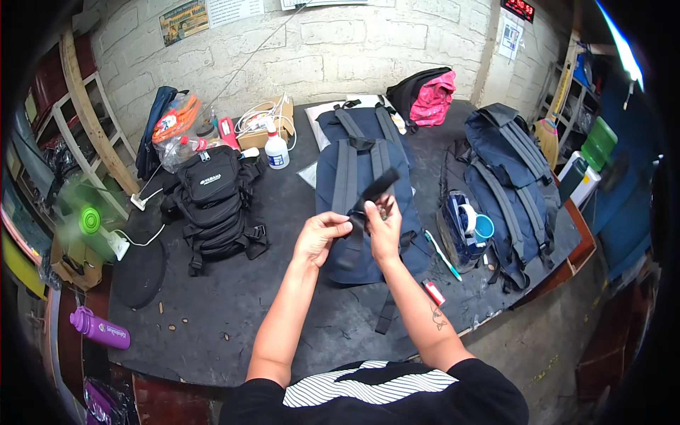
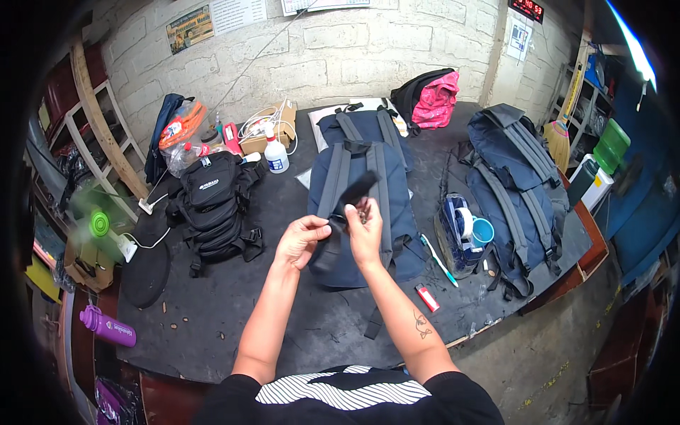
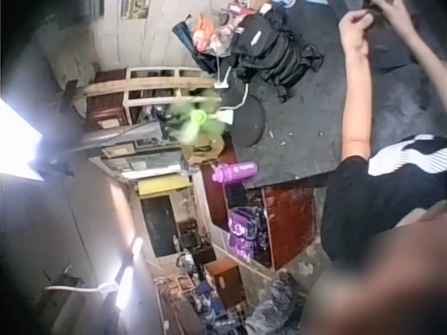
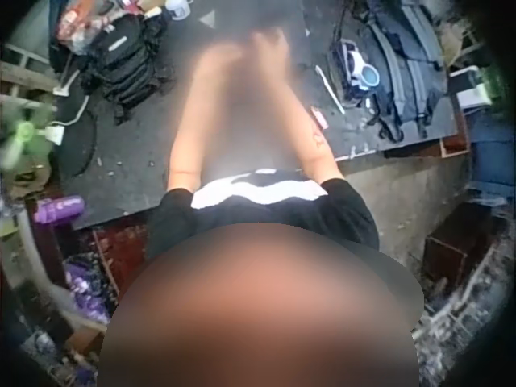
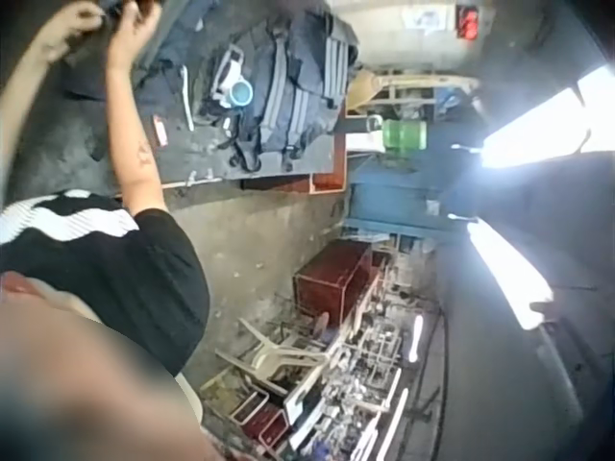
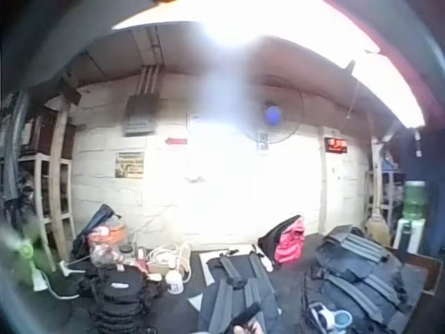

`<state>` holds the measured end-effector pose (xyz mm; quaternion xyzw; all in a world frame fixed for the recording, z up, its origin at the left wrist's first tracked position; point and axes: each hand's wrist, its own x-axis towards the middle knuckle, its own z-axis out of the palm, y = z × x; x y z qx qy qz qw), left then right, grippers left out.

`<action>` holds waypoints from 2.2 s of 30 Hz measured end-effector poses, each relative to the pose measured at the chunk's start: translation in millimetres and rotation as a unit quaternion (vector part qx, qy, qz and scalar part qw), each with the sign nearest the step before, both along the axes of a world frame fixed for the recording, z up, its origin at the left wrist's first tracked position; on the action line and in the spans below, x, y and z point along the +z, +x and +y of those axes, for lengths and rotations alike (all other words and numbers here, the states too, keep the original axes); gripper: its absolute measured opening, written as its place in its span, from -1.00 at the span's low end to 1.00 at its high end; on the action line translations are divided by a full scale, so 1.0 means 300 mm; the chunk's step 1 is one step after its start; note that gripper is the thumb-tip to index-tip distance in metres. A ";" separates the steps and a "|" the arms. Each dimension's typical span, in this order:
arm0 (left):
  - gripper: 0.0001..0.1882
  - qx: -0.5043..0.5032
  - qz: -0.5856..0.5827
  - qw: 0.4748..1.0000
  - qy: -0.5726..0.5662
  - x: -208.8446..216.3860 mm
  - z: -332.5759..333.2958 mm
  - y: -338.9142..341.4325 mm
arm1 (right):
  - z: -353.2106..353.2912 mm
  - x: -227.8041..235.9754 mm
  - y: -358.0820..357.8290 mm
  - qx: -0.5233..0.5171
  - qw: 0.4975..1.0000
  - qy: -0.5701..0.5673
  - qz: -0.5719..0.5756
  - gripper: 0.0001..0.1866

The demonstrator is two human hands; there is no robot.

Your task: Clean the backpack fabric with a toothbrush and inspect the plastic buckles and straps for quality control.

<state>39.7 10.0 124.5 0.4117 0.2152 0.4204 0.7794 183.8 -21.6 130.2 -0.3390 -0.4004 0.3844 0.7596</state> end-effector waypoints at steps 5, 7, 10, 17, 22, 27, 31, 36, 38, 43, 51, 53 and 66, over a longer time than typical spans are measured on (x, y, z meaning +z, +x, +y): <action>-0.73 0.014 0.097 0.994 0.049 0.024 -0.026 -0.015 | -0.014 -0.025 -0.003 -0.025 0.997 0.008 0.071 -0.89; -0.75 0.003 0.189 0.981 0.050 0.053 -0.048 -0.011 | -0.014 -0.026 -0.007 -0.057 0.997 -0.007 0.050 -0.90; -0.83 -0.093 0.179 0.976 0.085 0.042 -0.012 -0.039 | 0.013 -0.060 -0.026 -0.120 0.988 0.069 -0.074 -0.90; -0.81 0.387 0.289 0.706 0.518 0.058 -0.103 0.046 | -0.044 -0.060 -0.013 0.050 0.994 -0.013 0.101 -0.86; -0.75 0.223 0.181 0.870 0.400 -0.005 -0.048 0.025 | -0.059 -0.044 0.029 0.180 0.982 -0.040 0.045 -0.87; -0.62 0.098 0.162 0.935 0.300 0.008 -0.065 0.033 | -0.027 -0.042 0.047 0.046 0.998 -0.033 -0.038 -0.78; -0.57 0.062 0.108 0.949 0.290 0.025 -0.063 0.028 | 0.006 -0.068 0.040 0.005 0.997 0.046 -0.067 -0.80; -0.61 0.040 0.097 0.957 0.269 0.022 -0.032 0.005 | 0.038 -0.101 0.004 -0.015 0.995 0.101 0.013 -0.86; -0.59 -0.022 0.116 0.960 0.254 0.018 -0.020 -0.006 | 0.023 -0.060 -0.004 -0.080 0.993 0.080 0.019 -0.92; -0.70 -0.065 0.067 0.976 0.195 0.015 -0.006 -0.030 | 0.020 0.009 0.092 0.208 0.966 0.078 0.131 -0.83; -0.76 -0.133 0.190 0.938 0.256 -0.035 0.009 -0.154 | 0.010 0.141 0.392 0.341 0.853 -0.118 -0.376 -0.92; -0.71 -0.117 0.211 0.937 0.254 -0.062 -0.001 -0.152 | -0.016 0.217 0.416 0.335 0.824 -0.146 -0.433 -0.88; -0.67 -0.059 0.289 0.914 0.278 -0.137 -0.021 -0.093 | 0.029 0.285 0.399 0.242 0.831 -0.185 -0.465 -0.71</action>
